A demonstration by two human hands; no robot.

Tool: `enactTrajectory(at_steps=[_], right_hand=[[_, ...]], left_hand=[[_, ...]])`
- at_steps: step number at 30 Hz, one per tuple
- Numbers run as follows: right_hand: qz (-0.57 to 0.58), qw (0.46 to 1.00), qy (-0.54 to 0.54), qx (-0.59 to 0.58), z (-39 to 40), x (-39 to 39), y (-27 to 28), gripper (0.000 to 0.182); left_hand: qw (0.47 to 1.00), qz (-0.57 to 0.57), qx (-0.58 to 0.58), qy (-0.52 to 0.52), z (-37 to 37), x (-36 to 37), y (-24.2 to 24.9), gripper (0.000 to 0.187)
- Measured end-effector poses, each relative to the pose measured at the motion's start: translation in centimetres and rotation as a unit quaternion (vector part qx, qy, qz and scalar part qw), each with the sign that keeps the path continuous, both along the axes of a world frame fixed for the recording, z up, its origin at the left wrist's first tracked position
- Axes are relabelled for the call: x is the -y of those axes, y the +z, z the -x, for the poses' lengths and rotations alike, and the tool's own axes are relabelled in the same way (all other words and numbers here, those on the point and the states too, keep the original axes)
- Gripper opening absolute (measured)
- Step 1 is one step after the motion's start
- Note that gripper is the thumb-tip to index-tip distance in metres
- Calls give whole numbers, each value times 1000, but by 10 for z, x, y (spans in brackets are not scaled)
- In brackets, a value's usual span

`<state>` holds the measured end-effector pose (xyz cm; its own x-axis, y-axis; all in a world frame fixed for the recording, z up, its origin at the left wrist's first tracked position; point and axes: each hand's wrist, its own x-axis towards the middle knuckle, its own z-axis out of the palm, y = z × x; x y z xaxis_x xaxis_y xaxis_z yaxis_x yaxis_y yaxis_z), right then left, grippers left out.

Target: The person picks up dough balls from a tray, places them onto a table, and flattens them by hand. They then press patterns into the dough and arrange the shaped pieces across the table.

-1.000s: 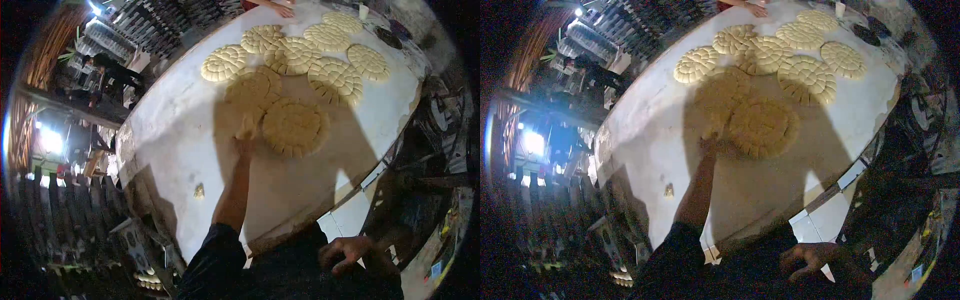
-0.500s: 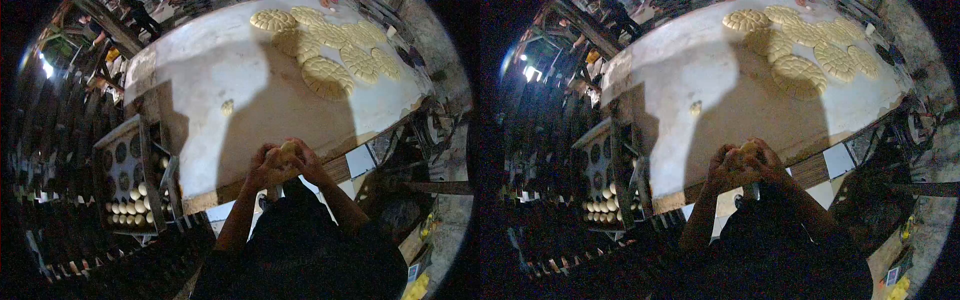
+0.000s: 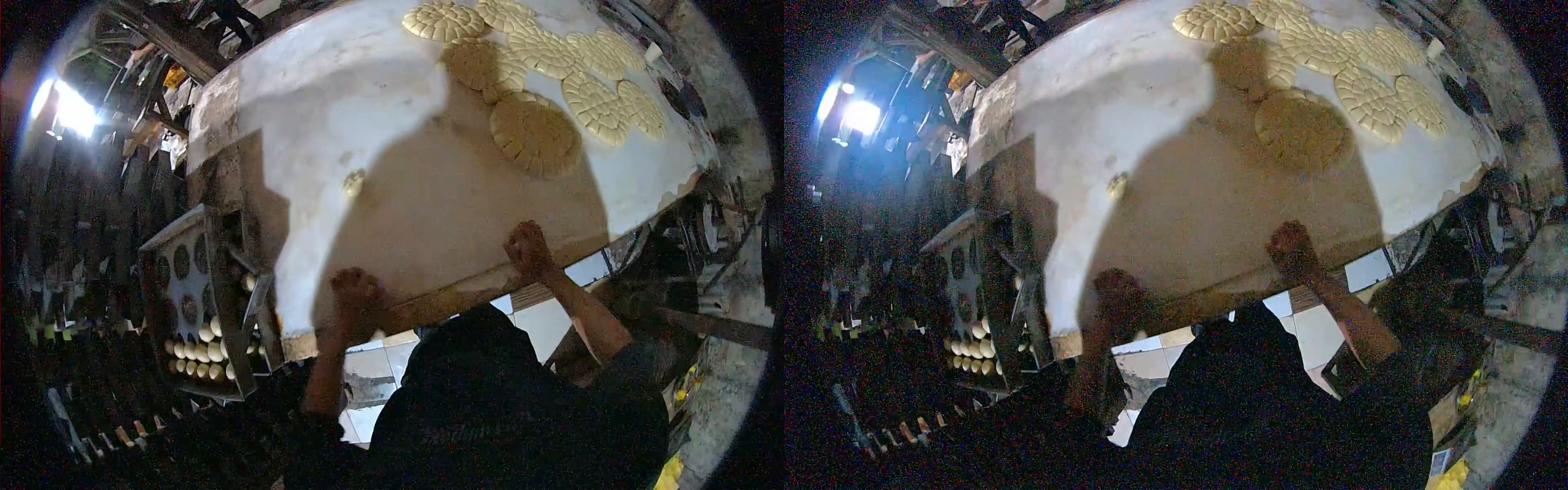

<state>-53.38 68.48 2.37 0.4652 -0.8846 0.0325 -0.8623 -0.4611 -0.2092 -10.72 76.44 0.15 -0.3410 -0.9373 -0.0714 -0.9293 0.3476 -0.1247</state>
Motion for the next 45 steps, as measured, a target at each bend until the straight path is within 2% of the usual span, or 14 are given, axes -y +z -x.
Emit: enactTrajectory(at_steps=[1, 8, 10, 15, 20, 22, 28, 30, 33, 35, 38, 39, 42, 45], right_hand=[[123, 992, 5, 32, 11, 11, -29, 27], [-46, 975, 23, 214, -86, 80, -40, 27], [30, 977, 137, 164, -82, 35, -32, 28], [32, 979, 204, 1, 10, 68, -45, 32], [26, 988, 79, 129, -61, 137, -19, 28], [22, 988, 95, 120, -80, 118, -31, 28], [70, 975, 210, 37, -9, 107, -48, 24], [71, 987, 130, 61, -22, 139, -30, 31], [61, 991, -32, 117, -78, 157, -24, 27], [36, 989, -77, 125, -109, 152, -22, 22], [-68, 988, -76, 118, -136, 143, -2, 21], [-133, 976, -93, 142, -141, 149, 9, 22], [-149, 947, -70, 277, -186, 164, 11, 25], [-10, 964, 36, 262, -256, 183, -20, 27]], left_hand=[[992, 69, -102, 24, -14, 21, -4, 42], [857, 74, -452, 237, 130, 125, 43, 30], [969, 58, -230, 71, 124, 87, -42, 21], [984, 83, -127, 92, 62, 37, -3, 22], [912, 162, -318, 199, 52, 139, -48, 24], [911, 146, -291, 252, 113, 144, 0, 19], [988, 53, -136, 59, 52, 38, -3, 32], [785, -19, -516, 343, 16, 54, -27, 24], [925, 130, -243, 263, -3, 132, -14, 28], [821, 170, -420, 348, 37, 152, -27, 22], [926, 167, -322, 107, 57, 124, -31, 9], [837, 73, -489, 233, 75, 103, -6, 12], [919, 101, -369, 95, 56, 58, -8, 16], [854, -174, -444, 211, 25, 66, 41, 19]])
